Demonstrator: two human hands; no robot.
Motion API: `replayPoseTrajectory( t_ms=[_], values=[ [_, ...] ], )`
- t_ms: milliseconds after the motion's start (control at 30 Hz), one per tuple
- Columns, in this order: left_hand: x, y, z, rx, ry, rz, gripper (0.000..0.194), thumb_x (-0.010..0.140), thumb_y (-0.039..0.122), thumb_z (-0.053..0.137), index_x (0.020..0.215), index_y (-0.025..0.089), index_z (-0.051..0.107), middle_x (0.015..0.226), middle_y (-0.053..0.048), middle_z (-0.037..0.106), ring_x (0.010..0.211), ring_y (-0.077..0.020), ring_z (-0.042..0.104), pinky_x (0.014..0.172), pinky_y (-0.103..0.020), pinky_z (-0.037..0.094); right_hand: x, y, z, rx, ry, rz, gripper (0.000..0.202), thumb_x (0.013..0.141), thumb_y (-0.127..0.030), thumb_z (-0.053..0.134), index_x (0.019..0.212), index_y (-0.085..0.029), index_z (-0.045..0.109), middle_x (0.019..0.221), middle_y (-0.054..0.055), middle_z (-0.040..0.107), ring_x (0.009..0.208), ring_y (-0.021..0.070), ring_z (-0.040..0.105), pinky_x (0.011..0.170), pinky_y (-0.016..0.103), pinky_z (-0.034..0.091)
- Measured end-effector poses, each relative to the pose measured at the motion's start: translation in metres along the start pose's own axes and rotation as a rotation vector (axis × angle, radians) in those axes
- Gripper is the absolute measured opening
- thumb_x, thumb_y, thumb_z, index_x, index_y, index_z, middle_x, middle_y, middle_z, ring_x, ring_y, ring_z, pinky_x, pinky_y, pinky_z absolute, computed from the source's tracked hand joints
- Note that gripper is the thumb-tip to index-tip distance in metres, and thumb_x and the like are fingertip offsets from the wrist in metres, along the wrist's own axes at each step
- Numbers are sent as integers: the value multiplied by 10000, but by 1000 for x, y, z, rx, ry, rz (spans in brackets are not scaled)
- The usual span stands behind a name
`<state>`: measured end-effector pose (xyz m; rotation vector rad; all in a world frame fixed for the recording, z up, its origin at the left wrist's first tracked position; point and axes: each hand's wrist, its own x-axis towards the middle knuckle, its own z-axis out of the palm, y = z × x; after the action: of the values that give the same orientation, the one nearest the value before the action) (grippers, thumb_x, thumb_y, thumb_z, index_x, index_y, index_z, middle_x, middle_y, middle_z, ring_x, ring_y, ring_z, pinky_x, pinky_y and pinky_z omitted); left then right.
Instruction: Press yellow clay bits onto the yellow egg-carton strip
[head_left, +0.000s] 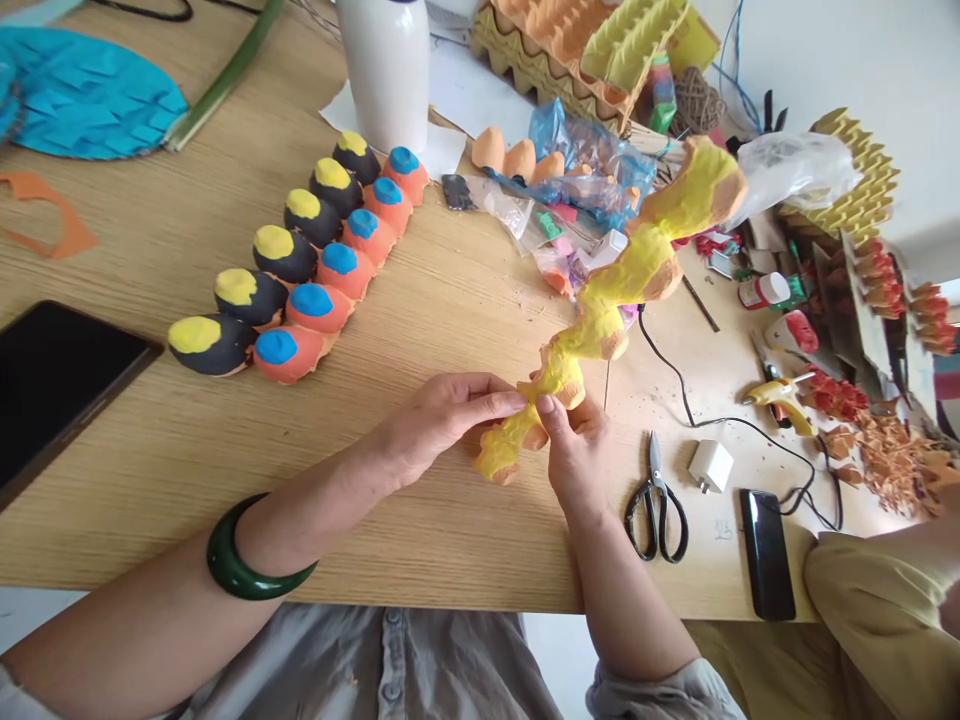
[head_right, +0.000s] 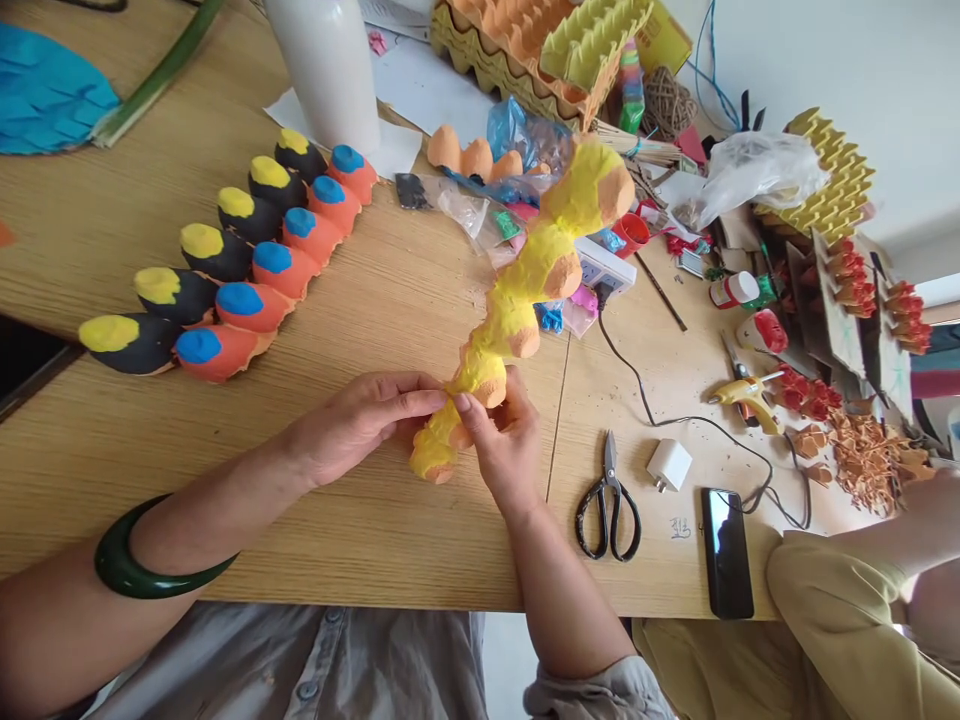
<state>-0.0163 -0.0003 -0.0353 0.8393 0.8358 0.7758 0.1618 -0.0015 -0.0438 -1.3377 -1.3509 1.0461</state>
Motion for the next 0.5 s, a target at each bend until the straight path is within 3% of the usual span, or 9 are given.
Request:
replayPoseTrajectory(
  t_ms=[200, 367, 500],
  values=[
    [1, 1, -1, -123, -45, -55, 287, 836, 468, 759, 811, 183, 735, 784, -24, 679, 703, -168, 602, 646, -295, 474, -4, -6, 0, -50, -17, -70, 404, 850, -601, 729, 905, -202, 711, 950, 76, 690, 841, 204, 651, 708, 317, 561],
    [-1, 2, -4, -63, -20, -21, 275, 793, 428, 820, 745, 175, 724, 732, -14, 661, 714, -159, 583, 673, -286, 457, -7, -5, -1, -71, -32, -146, 347, 860, -549, 741, 930, -210, 723, 960, 81, 706, 927, 232, 668, 780, 349, 578],
    [0, 5, -5, -15, -4, 4, 301, 808, 471, 807, 731, 189, 733, 714, -13, 670, 694, -158, 585, 659, -282, 466, -6, 1, -1, -8, -46, -71, 377, 852, -585, 733, 939, -218, 719, 997, 82, 702, 906, 231, 676, 758, 350, 586]
  ],
)
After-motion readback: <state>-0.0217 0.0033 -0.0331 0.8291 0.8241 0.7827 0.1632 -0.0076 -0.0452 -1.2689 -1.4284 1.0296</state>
